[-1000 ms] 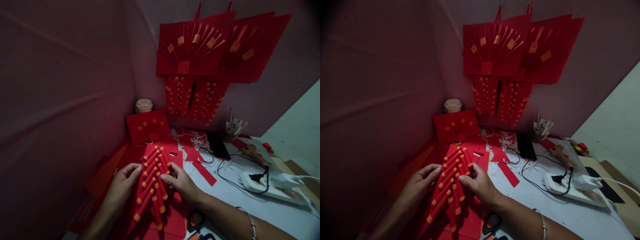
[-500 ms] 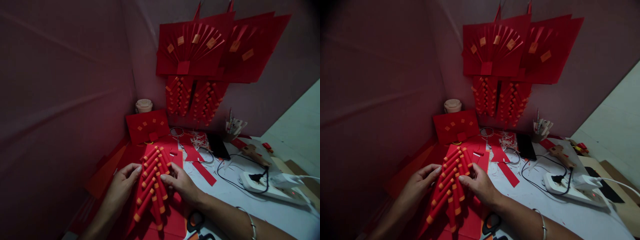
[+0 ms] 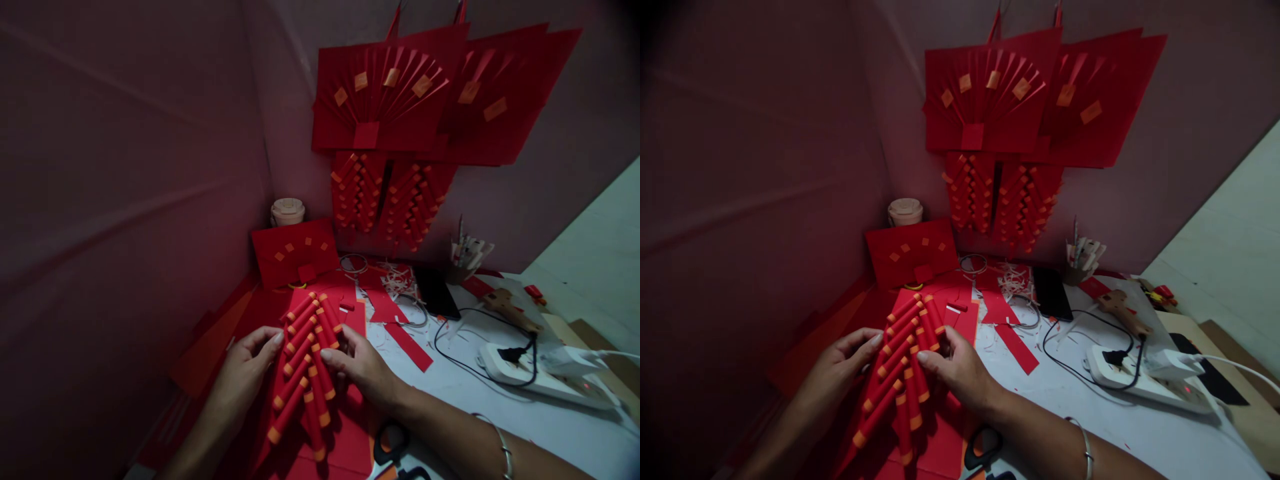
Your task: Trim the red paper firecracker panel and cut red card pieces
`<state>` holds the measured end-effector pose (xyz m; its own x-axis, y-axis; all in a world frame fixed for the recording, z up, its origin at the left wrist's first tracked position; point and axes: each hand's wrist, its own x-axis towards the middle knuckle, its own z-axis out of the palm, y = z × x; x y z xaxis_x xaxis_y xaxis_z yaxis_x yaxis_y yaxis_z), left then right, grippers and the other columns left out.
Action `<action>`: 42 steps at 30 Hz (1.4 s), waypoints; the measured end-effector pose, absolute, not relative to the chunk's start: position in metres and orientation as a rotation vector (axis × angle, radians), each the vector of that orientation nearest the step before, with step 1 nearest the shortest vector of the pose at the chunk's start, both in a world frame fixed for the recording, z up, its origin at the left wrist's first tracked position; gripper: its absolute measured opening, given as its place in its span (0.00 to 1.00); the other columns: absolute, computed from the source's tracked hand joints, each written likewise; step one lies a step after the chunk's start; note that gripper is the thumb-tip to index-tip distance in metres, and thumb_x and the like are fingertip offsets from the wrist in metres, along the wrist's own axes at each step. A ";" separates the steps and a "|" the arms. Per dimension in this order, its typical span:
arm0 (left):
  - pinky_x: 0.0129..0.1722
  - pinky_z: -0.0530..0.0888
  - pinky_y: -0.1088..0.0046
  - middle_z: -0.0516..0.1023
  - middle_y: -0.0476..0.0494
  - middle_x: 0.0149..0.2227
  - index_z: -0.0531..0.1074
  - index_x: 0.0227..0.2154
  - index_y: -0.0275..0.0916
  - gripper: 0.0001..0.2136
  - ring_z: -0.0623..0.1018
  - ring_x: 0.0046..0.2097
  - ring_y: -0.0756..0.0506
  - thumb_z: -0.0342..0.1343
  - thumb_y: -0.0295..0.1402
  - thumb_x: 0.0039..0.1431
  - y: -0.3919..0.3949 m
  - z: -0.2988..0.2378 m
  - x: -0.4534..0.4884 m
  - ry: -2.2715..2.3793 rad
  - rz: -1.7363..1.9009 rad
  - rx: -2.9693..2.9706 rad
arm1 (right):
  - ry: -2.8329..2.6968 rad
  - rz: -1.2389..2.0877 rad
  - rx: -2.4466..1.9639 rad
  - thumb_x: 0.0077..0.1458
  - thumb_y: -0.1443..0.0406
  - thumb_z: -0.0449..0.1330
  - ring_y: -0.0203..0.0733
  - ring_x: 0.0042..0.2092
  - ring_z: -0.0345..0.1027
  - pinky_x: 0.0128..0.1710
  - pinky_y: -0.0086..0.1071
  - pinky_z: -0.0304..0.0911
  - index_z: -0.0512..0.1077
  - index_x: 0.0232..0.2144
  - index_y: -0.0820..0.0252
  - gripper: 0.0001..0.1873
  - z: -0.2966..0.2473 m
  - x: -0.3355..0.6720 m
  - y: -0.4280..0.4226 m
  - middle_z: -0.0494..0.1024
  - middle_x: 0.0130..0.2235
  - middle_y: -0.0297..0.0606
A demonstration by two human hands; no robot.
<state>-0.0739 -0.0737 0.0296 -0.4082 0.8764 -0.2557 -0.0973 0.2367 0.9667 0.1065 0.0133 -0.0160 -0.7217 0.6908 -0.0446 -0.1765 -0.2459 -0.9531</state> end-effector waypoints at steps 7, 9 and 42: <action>0.35 0.75 0.71 0.84 0.46 0.31 0.79 0.34 0.41 0.14 0.80 0.32 0.43 0.66 0.46 0.49 -0.074 0.032 -0.071 1.572 1.335 0.732 | -1.442 2.023 -0.624 0.51 0.51 0.68 0.31 0.22 0.61 0.20 0.24 0.56 0.65 0.36 0.59 0.22 -0.017 0.107 0.014 0.71 0.25 0.26; 0.35 0.75 0.71 0.84 0.46 0.31 0.79 0.34 0.41 0.14 0.80 0.32 0.43 0.65 0.46 0.50 -0.074 0.032 -0.071 1.573 1.336 0.737 | -1.445 2.023 -0.623 0.51 0.51 0.68 0.31 0.22 0.62 0.20 0.24 0.57 0.65 0.36 0.59 0.22 -0.017 0.107 0.014 0.71 0.25 0.26; 0.34 0.75 0.72 0.84 0.47 0.30 0.80 0.35 0.41 0.15 0.79 0.32 0.45 0.65 0.46 0.50 -0.073 0.027 -0.074 1.583 1.345 0.733 | -1.446 2.013 -0.623 0.50 0.51 0.69 0.29 0.22 0.61 0.20 0.23 0.56 0.65 0.36 0.60 0.23 -0.018 0.107 0.014 0.70 0.25 0.25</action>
<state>-0.0742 -0.0729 0.0269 -0.4145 0.8732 -0.2566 -0.1124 0.2307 0.9665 0.1073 0.0144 -0.0178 -0.7244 0.6883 -0.0388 -0.1829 -0.2461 -0.9518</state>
